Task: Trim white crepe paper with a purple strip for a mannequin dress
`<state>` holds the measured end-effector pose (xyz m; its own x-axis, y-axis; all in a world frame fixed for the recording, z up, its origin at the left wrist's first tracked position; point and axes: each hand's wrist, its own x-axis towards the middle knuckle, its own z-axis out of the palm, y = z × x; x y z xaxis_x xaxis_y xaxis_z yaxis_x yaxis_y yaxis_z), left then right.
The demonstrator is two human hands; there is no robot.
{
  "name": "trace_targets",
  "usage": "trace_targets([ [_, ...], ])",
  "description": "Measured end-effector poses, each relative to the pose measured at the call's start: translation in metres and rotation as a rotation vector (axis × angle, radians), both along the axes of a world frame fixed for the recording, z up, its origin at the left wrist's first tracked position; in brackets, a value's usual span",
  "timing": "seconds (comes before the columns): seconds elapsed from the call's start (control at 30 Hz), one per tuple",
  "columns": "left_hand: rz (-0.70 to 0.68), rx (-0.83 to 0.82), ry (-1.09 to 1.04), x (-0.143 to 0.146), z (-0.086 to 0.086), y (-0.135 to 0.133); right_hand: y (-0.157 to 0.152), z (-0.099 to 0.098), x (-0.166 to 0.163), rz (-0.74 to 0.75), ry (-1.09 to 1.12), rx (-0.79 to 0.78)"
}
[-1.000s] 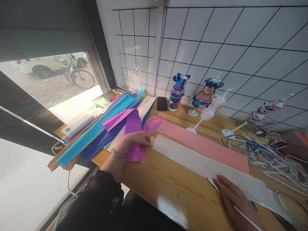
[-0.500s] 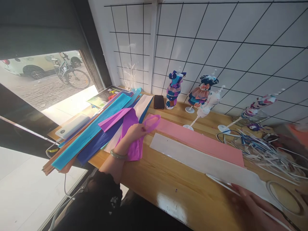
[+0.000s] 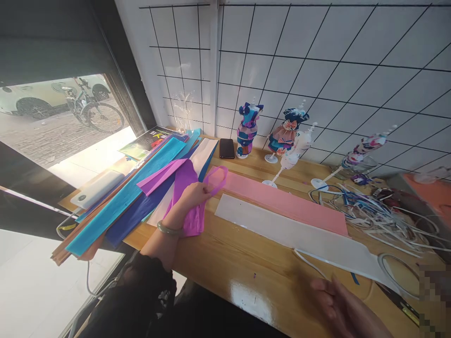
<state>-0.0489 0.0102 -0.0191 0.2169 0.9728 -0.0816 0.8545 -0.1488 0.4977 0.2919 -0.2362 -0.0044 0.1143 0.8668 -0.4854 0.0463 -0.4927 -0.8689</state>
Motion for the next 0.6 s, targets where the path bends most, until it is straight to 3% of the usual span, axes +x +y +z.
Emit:
trace_targets([
  [0.1,-0.098,0.066,-0.161,0.003,0.013,-0.007,0.017,0.015,-0.025,0.045,0.0,-0.015],
  [0.17,-0.198,0.05,-0.309,0.006,0.026,-0.014,0.029,0.027,-0.038,0.13,-0.121,0.1],
  [0.37,-0.638,-0.491,-0.789,0.017,0.05,-0.039,0.07,0.065,-0.07,0.394,-0.539,0.587],
  [0.47,-0.722,-0.754,-0.939,0.017,0.051,-0.046,0.094,0.064,-0.089,0.57,-0.594,0.718],
  [0.6,-0.758,-0.938,-0.967,0.013,0.053,-0.048,0.125,0.043,-0.113,0.711,-0.543,0.793],
])
